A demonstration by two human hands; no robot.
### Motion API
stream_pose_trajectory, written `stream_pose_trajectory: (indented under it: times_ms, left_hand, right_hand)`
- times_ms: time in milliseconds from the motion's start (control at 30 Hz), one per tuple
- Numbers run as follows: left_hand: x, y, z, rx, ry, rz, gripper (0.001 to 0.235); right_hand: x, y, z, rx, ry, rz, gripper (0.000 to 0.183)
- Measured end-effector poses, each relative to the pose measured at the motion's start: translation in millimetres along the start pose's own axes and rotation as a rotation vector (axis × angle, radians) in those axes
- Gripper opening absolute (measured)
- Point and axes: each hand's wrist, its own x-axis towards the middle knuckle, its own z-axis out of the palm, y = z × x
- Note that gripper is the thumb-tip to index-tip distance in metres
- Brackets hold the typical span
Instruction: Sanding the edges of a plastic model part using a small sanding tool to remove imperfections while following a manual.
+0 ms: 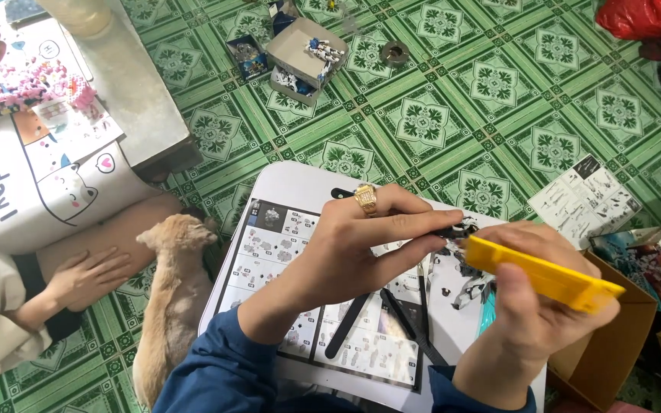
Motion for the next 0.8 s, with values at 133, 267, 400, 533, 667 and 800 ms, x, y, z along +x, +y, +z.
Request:
stream_pose_trajectory:
  times_ms: [133, 267, 400, 533, 667, 800]
  left_hand:
    - [-2.2, -1.1, 0.5, 0.044, 0.05, 0.023, 0.036]
    - [-2.7, -0.4, 4.8, 0.144, 0.071, 0.071, 0.039]
    - [-1.9, 0.5, 10.5, 0.149, 0.079, 0.067, 0.039]
    - [-2.7, -2.8, 16.7, 0.267, 0.112, 0.19, 0.042]
    - [-3.1, -7.2, 17.9, 0.387, 0.109, 0.266, 0.042]
    - [-2.1, -8.3, 20.1, 0.438, 0.078, 0.283, 0.045]
  right_hand:
    - [5.5, 8.6, 2.1, 0.128, -0.052, -0.063, 0.015]
    - [2.8, 4.9, 15.7, 0.276, -0.042, 0.046, 0.022]
    - [-6.1, 2.2, 23.3, 0.276, 0.055, 0.107, 0.021]
    - [-12.2, -7.8, 26.0, -0.109, 0.162, 0.199, 0.021]
    - [-10.5, -16.8, 29.7, -0.263, 0.217, 0.226, 0.019]
    - [-7.0, -16.1, 29.4, -0.177, 0.224, 0.226, 0.018]
